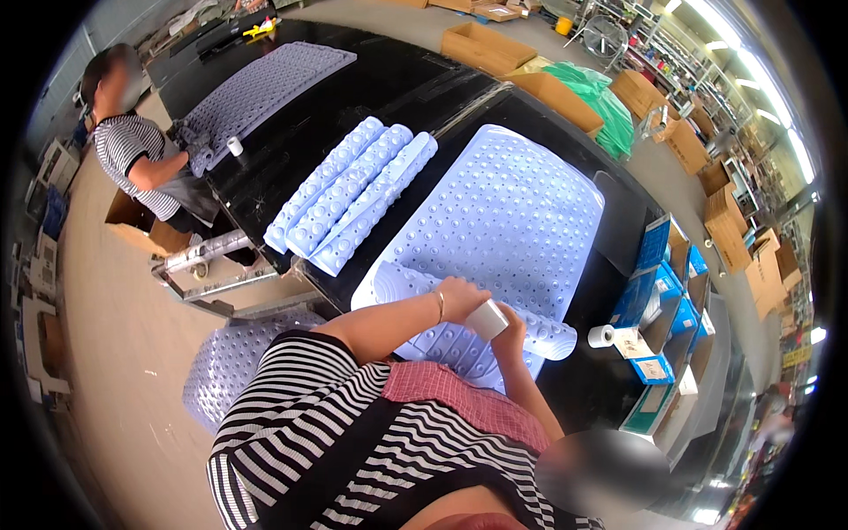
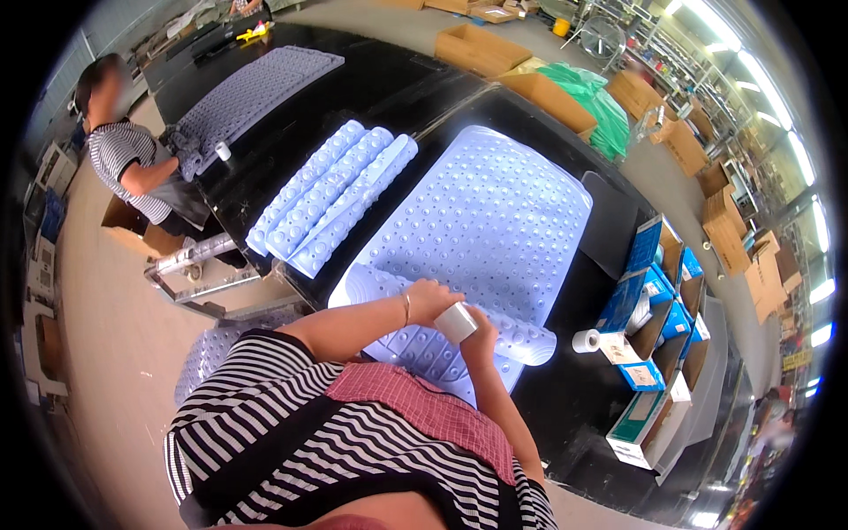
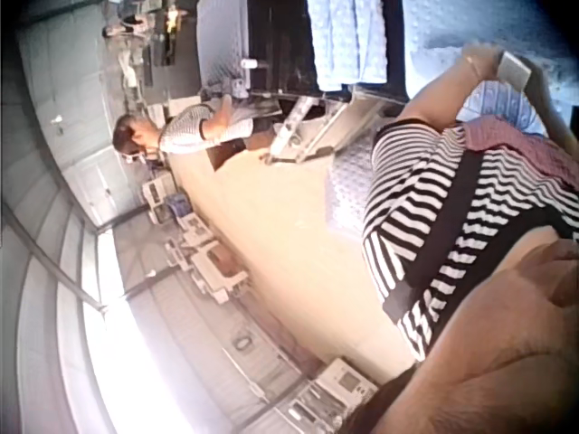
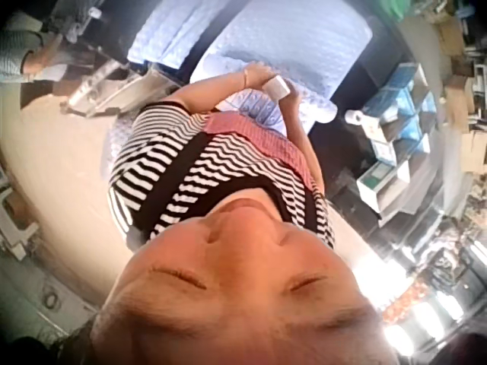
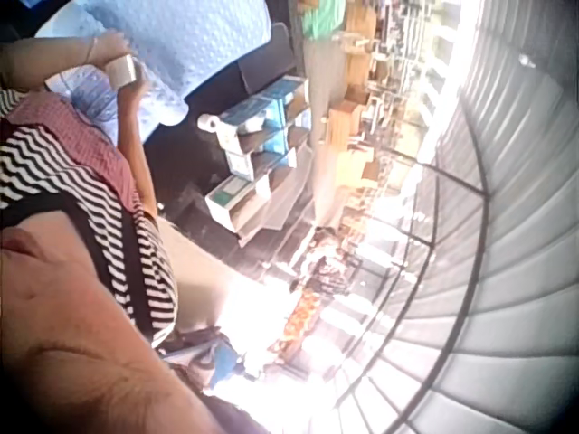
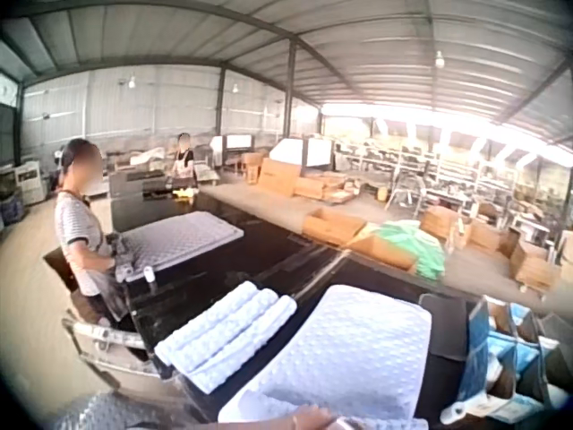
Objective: The person rolls up textured blue pads by hand on a workbench, stacking the finished rolls to the side.
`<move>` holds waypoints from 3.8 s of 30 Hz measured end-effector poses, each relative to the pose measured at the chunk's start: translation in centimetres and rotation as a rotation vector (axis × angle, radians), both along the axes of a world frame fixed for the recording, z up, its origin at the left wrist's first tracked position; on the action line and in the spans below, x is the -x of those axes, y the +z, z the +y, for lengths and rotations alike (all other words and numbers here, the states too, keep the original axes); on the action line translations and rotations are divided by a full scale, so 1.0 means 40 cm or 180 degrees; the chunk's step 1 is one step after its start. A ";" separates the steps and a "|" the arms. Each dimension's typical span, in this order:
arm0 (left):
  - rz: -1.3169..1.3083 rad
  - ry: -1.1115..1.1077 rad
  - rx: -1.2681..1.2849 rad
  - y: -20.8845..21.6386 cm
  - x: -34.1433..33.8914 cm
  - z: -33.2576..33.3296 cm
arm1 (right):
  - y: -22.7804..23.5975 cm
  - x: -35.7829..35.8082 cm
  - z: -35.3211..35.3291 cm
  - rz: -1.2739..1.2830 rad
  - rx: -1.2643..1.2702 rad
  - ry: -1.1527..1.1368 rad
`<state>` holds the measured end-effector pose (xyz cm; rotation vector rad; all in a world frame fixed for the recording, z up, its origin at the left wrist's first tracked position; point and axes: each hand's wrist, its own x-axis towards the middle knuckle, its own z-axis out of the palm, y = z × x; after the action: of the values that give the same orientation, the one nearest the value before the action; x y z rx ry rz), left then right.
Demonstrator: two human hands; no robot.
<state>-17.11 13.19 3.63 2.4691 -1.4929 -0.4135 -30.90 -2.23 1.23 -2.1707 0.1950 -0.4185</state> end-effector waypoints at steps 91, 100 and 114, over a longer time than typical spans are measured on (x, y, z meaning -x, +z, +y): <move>0.1347 0.2780 0.0285 -0.336 -0.315 0.456 | -0.110 0.393 -0.223 0.2800 -0.1112 -0.2032; 0.1509 0.2757 0.0724 -0.300 -0.245 0.422 | -0.157 0.403 -0.188 0.2054 -0.1162 -0.1981; -0.0612 0.2338 0.0584 -0.242 -0.072 0.429 | 0.225 0.384 -0.245 0.1277 -0.0236 -0.1117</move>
<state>-14.21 30.33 -6.04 2.7189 -0.5432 0.0975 -46.24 -12.04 10.22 -2.1290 0.8089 -0.1594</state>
